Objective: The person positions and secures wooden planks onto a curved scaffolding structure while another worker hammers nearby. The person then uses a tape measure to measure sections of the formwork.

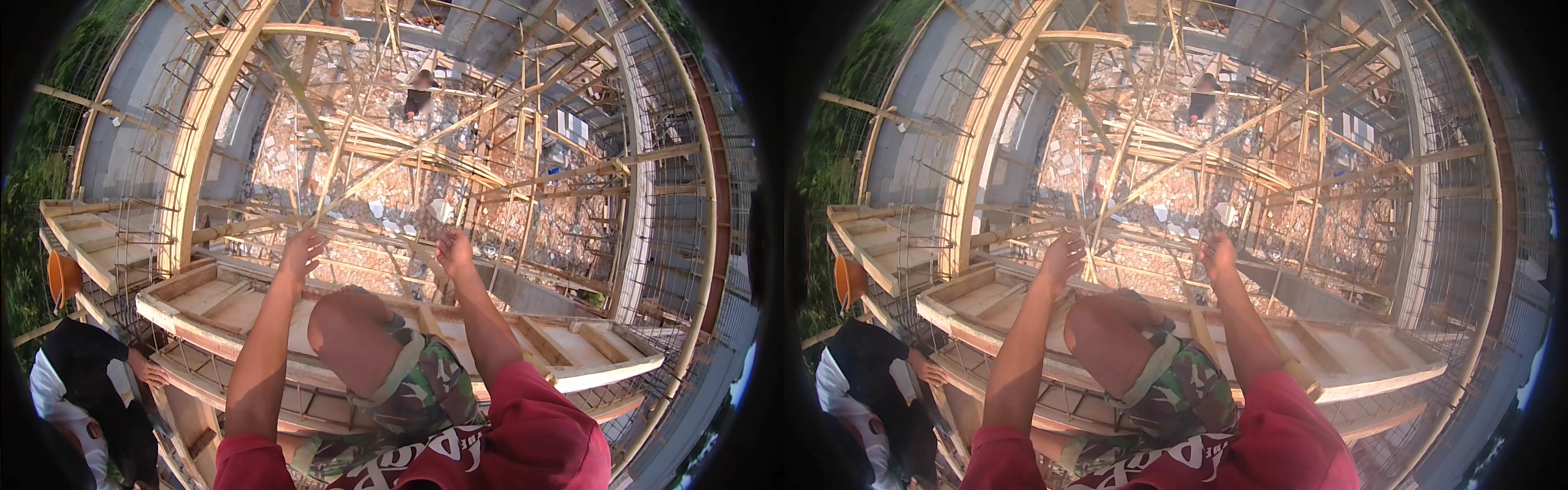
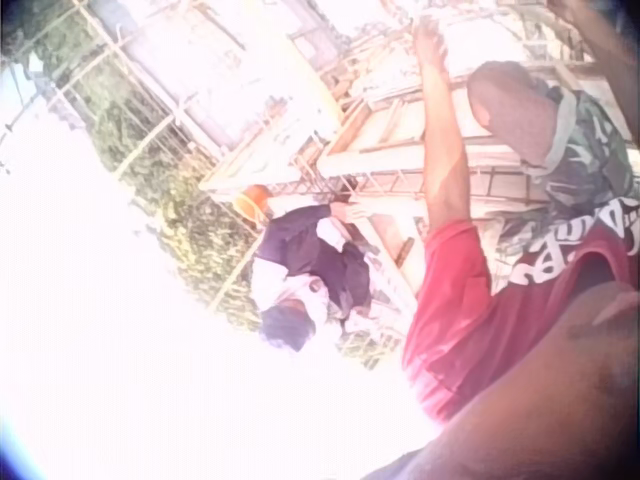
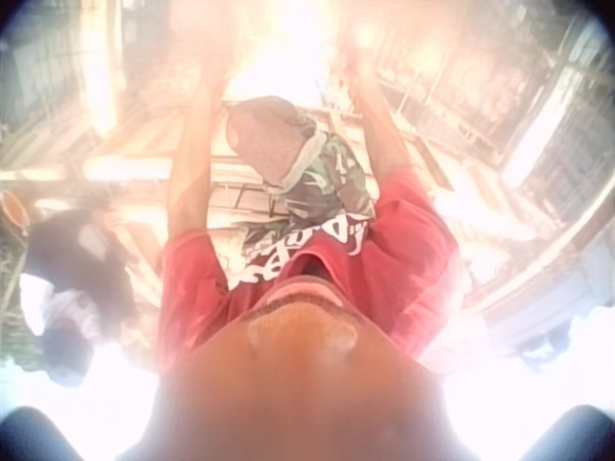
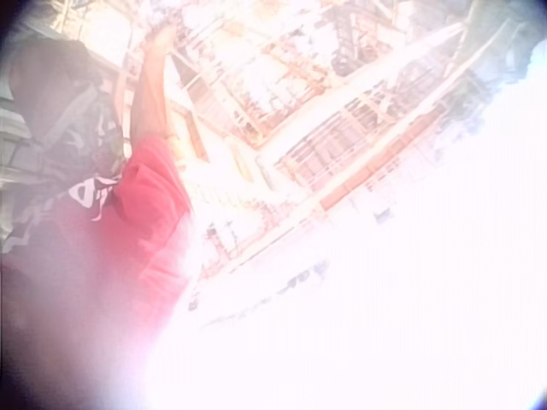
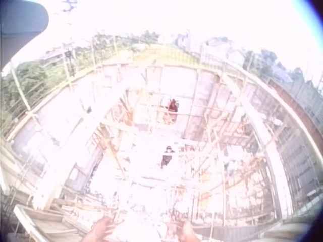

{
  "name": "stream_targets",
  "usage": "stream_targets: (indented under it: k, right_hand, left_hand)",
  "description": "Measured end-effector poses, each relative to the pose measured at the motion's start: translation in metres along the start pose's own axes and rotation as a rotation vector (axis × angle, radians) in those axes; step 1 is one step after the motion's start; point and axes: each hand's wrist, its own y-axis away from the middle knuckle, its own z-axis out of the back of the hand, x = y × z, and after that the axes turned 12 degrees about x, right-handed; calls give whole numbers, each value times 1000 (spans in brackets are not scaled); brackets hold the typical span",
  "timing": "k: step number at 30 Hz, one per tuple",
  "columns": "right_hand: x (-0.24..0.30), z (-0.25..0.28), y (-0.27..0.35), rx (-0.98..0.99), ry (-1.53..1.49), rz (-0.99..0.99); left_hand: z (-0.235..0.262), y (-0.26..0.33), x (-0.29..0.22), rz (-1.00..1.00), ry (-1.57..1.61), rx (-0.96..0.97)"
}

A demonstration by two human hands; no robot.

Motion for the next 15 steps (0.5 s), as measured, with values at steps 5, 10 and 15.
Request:
stream_targets:
  k: [5, 10, 15]
  right_hand:
    - [13, -13, 19, -77, 47, 104]
    - [52, -77, 79, 47, 111, 458]
    - [113, -232, 114, 474, 16, 541]
  left_hand:
    - [0, 10, -13, -100, 8, -26]
    - [-32, 29, -76, -458, 137, -103]
    - [-42, 58, -196, -739, 269, -6]
